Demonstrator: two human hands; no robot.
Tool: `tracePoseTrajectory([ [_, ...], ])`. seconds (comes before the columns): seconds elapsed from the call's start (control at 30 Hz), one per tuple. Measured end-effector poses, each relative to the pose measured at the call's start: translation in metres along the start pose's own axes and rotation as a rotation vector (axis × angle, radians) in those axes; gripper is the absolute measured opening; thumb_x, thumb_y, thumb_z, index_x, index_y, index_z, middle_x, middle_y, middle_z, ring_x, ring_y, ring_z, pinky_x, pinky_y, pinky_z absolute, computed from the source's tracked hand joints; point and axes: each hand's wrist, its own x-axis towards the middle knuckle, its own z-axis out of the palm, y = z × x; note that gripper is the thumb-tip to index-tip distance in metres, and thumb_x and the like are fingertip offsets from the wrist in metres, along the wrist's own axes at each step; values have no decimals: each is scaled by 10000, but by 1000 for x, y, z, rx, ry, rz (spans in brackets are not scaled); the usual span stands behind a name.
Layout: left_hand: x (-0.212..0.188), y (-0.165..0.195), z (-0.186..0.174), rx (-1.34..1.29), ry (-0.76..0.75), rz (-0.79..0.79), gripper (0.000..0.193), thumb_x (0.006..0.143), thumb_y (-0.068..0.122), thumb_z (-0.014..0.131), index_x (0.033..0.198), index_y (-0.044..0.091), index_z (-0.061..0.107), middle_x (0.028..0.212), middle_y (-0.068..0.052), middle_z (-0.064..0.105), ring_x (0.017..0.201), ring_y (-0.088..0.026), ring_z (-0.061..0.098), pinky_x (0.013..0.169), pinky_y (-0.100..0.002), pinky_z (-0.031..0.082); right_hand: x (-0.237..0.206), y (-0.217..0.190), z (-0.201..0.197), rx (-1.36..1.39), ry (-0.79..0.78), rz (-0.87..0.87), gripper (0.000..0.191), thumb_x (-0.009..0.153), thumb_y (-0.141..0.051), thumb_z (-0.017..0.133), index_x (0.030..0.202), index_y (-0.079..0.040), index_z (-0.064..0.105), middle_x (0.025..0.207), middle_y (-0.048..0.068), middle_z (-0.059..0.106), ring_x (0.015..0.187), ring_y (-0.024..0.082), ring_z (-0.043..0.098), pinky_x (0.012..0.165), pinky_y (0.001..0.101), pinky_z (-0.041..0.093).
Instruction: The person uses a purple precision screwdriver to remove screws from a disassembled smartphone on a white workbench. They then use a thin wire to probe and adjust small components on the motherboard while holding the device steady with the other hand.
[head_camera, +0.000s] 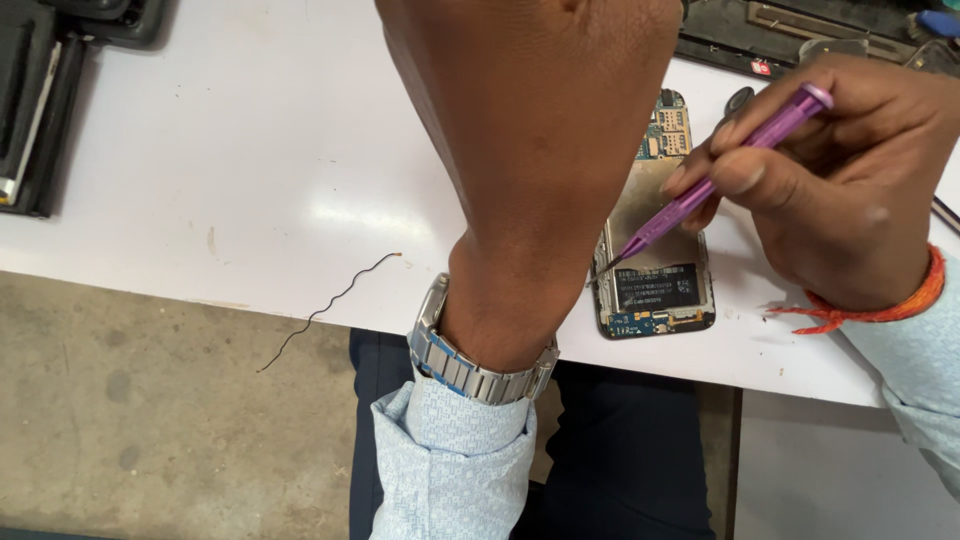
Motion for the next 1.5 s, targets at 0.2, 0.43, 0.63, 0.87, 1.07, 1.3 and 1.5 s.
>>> tracePoseTrajectory([
  [0.2, -2, 0, 1, 10, -15, -7, 266, 1029, 92, 682, 808, 79, 534, 618, 3, 450, 531, -108, 413, 564, -280, 369, 11, -4, -5, 74, 43, 143, 196, 1060, -138, 705, 976, 28, 642, 833, 168, 710, 734, 205, 765, 620, 314, 664],
  [0.43, -5, -4, 3, 23, -22, 2, 259, 1032, 96, 680, 817, 78, 538, 627, 2, 457, 541, -109, 421, 570, -279, 373, 24, -5, -3, 132, 131, 328, 109, 1032, -57, 641, 1025, 47, 673, 828, 178, 711, 622, 177, 714, 586, 293, 615],
  [0.63, -6, -5, 6, 28, -24, 9, 252, 1035, 100, 679, 824, 78, 542, 635, 1, 463, 549, -109, 427, 576, -278, 376, 30, -5, -3, 88, 125, 343, 95, 1004, -50, 634, 998, 34, 677, 839, 164, 716, 659, 178, 723, 593, 298, 630],
  [0.87, -6, -6, 7, 34, -24, 17, 245, 1039, 104, 677, 833, 77, 546, 645, 0, 470, 559, -110, 434, 582, -277, 379, 31, -4, -1, 43, 115, 342, 107, 1005, -55, 651, 974, 44, 678, 844, 169, 716, 665, 178, 722, 599, 302, 631],
  [1.07, -7, -7, 7, 33, -31, 20, 239, 1041, 107, 675, 841, 76, 549, 653, 0, 476, 567, -110, 440, 587, -276, 382, 30, -4, -1, 35, 105, 341, 105, 1011, -51, 648, 982, 46, 678, 847, 169, 716, 673, 175, 726, 601, 299, 637],
  [1.3, -7, -8, 7, 33, -32, 24, 232, 1045, 111, 673, 850, 75, 553, 662, -1, 482, 577, -111, 448, 593, -275, 386, 29, -2, -1, 43, 107, 332, 108, 1017, -52, 649, 994, 51, 674, 862, 171, 719, 683, 178, 730, 607, 301, 640],
  [1.5, -8, -7, 7, 36, -30, 26, 226, 1048, 115, 672, 857, 74, 557, 671, -2, 488, 585, -111, 454, 599, -275, 389, 30, -1, 0, 53, 112, 342, 108, 1010, -47, 648, 1001, 57, 677, 838, 175, 714, 679, 181, 731, 603, 307, 640],
])
